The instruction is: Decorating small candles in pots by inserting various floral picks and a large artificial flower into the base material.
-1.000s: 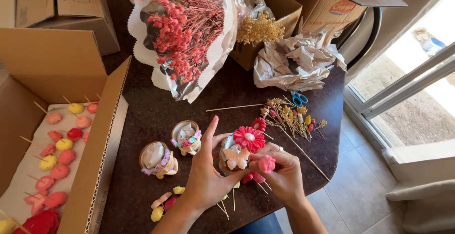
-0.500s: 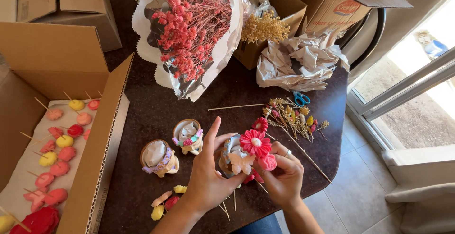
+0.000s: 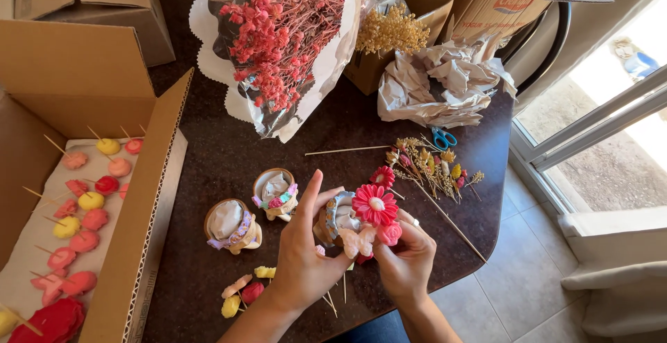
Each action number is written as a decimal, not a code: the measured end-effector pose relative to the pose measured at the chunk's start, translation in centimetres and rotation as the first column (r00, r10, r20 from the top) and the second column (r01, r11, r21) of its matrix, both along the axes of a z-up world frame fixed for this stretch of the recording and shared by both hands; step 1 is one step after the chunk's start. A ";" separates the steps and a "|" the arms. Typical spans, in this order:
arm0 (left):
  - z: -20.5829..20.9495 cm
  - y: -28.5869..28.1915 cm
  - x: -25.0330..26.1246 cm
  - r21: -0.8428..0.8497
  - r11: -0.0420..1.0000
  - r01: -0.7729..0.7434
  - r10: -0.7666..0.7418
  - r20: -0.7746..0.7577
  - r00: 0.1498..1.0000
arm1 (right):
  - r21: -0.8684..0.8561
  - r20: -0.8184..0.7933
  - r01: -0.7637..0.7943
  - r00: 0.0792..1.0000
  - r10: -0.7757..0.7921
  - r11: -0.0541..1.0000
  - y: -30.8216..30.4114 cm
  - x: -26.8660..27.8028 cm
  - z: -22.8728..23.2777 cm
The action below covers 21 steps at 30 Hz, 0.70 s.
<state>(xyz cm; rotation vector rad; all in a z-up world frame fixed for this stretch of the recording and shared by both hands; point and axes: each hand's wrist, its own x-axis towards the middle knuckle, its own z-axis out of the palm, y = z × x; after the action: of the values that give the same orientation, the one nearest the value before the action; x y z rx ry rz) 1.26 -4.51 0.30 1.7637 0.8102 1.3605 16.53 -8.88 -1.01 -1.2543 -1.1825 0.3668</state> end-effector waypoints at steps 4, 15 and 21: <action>0.0 0.1 -0.1 -0.029 1.000 0.000 -0.001 -0.008 1.000 | 0.007 0.012 -0.031 0.999 0.031 0.999 -0.2 0.2 -0.2; -0.2 1.1 0.3 -0.167 0.985 0.047 -0.048 0.001 0.999 | 0.001 -0.246 -0.064 0.967 0.062 0.998 -0.7 3.4 0.5; -0.1 2.2 0.9 -0.314 0.931 0.185 -0.180 0.046 0.983 | -0.118 -0.456 -0.502 0.794 0.402 0.857 0.2 5.2 0.4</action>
<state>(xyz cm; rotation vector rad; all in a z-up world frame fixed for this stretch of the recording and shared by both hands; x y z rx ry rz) 2.14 -2.34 0.18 1.5312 0.7861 1.0548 21.70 -8.66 -0.60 -0.9994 -1.0747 1.1140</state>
